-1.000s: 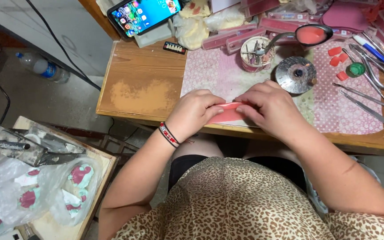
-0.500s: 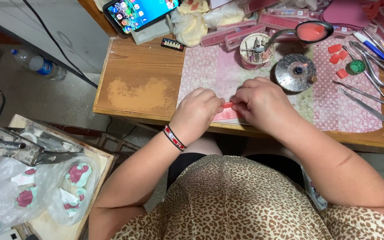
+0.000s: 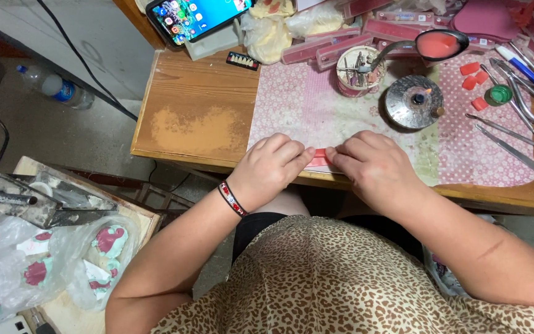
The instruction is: Applying and shaping red dental wax strips onto a plaster dental model at a laboratory bench.
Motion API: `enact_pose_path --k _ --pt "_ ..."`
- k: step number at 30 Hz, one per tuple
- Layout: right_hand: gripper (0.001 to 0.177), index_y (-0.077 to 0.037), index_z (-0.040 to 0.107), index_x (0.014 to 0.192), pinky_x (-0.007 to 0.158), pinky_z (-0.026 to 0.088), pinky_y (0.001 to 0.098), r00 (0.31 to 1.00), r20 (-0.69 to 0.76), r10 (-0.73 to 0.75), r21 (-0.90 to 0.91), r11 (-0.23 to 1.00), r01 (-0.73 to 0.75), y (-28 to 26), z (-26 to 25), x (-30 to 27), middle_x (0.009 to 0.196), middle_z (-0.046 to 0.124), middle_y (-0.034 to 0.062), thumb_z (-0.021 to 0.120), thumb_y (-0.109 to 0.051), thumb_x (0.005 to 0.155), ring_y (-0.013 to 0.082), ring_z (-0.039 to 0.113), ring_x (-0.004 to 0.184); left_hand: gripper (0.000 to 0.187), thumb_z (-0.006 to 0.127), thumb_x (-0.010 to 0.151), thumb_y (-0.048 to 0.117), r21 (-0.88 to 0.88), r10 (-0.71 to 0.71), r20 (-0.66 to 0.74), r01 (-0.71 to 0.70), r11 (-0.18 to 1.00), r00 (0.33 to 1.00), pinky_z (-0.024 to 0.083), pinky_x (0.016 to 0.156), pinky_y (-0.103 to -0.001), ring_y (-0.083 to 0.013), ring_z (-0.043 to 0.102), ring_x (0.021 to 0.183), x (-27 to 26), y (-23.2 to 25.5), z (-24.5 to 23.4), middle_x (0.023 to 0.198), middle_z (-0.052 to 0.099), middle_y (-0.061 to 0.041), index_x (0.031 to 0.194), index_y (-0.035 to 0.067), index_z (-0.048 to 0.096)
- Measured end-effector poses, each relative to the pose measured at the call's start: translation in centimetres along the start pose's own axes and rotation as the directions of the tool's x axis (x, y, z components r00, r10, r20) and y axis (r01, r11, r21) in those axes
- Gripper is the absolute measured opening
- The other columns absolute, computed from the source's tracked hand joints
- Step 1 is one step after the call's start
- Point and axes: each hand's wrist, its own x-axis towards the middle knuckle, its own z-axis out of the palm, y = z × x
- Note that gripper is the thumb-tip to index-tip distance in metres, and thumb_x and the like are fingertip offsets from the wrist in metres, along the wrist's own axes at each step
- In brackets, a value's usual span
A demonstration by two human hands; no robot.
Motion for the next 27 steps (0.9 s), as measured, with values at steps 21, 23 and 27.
enact_pose_path --k 21,23,27 --pt "0.022 -0.008 0.081 0.11 0.076 0.054 0.0363 0.873 0.23 0.429 0.729 0.519 -0.447 1.3 -3.9 -1.4 0.074 0.07 0.0065 0.08 -0.011 0.088 0.0157 0.064 0.076 0.025 0.083 0.09 0.024 -0.629 -0.598 0.17 0.553 0.546 0.783 0.055 0.077 -0.04 -0.0312 0.069 0.078 0.2 2.7 -1.8 0.084 0.074 -0.008 0.112 0.013 0.08" --pt "0.023 -0.006 0.08 0.11 0.076 0.055 0.0359 0.864 0.253 0.436 0.756 0.468 -0.458 1.6 -3.9 -2.0 0.074 0.07 0.0069 0.079 -0.008 0.088 0.0145 0.062 0.076 0.024 0.084 0.089 0.023 -0.642 -0.608 0.179 0.56 0.523 0.773 0.055 0.075 -0.039 -0.0293 0.068 0.075 0.6 3.0 -1.9 0.079 0.072 -0.008 0.111 0.013 0.08" --pt "0.028 0.003 0.078 0.116 0.079 0.059 0.034 0.814 0.326 0.48 0.815 0.293 -0.5 1.8 -4.1 -3.0 0.082 0.078 0.0119 0.076 0.001 0.087 0.0117 0.065 0.081 0.024 0.086 0.086 0.018 -0.676 -0.643 0.241 0.601 0.426 0.727 0.054 0.071 -0.032 -0.0204 0.065 0.069 1.4 3.6 -2.2 0.07 0.068 -0.008 0.109 0.013 0.082"
